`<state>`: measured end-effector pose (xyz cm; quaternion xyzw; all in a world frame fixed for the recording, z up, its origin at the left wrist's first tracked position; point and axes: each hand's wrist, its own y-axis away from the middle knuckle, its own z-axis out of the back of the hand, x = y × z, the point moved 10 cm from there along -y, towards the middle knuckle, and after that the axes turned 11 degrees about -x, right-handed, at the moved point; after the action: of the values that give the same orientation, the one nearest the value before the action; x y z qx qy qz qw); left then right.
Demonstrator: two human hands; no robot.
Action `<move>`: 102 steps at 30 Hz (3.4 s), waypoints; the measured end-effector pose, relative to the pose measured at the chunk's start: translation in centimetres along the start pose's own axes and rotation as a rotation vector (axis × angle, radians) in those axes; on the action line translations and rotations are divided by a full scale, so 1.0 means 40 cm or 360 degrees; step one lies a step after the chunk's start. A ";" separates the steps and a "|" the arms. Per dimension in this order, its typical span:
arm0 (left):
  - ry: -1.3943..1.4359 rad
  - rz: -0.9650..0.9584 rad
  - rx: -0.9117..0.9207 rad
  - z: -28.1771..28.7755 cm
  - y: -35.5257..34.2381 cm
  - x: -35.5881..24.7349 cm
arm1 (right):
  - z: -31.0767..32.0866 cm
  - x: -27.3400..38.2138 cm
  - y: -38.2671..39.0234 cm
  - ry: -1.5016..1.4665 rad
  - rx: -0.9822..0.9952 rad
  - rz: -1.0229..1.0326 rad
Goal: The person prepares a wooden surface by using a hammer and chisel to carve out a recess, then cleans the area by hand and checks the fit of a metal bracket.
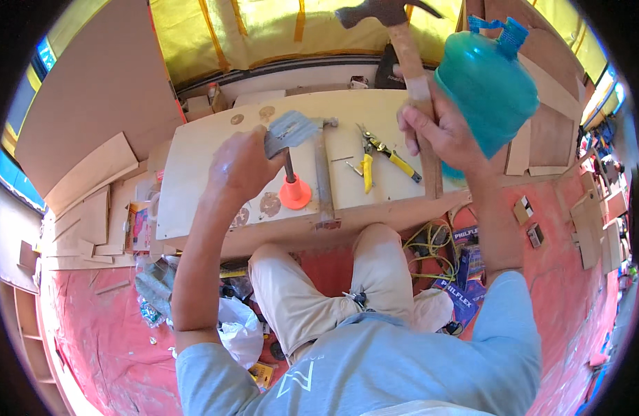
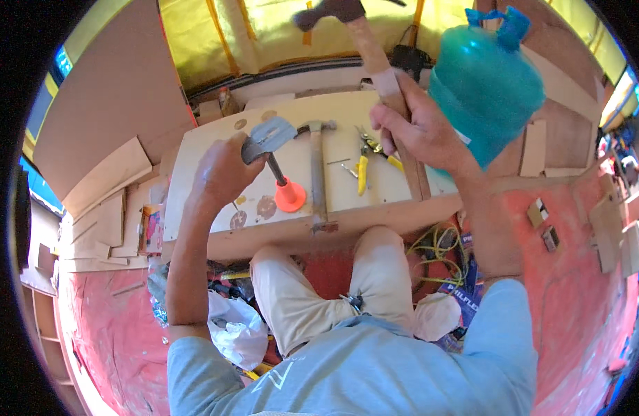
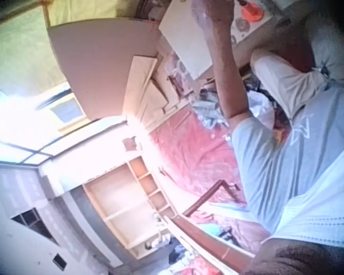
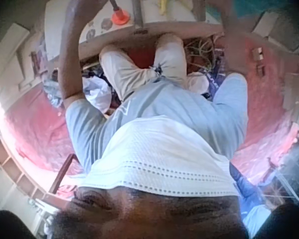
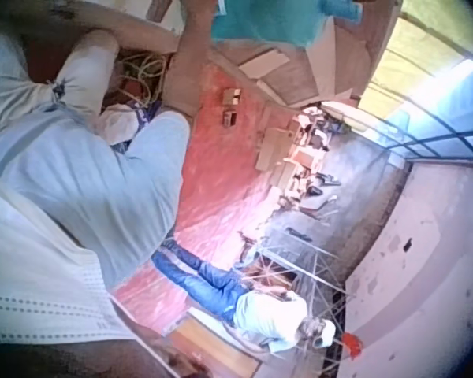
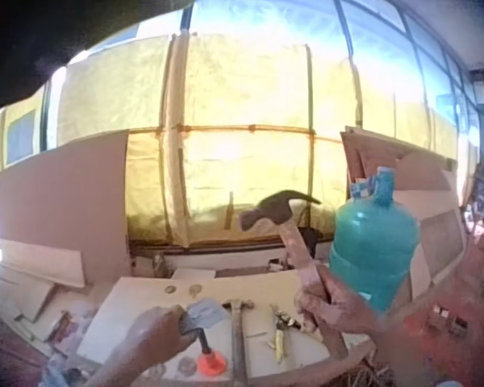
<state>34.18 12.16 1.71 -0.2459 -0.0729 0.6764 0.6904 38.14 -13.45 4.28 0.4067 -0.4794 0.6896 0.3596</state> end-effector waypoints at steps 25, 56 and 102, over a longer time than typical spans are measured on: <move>0.0050 0.0088 -0.0032 -0.004 -0.001 0.003 | -0.163 0.171 0.058 0.0749 0.0206 0.1013; 0.0081 0.0088 -0.0141 -0.014 0.007 0.020 | -0.206 0.098 0.082 0.0935 0.0606 0.0732; 0.0229 0.1016 0.0389 -0.531 0.037 0.563 | -0.085 -0.530 -0.089 0.2010 0.0110 0.0061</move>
<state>43.75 28.84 -22.61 -0.2189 0.1382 0.8428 0.4718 49.24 -11.44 -14.32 -0.0762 -0.1594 0.8181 0.5473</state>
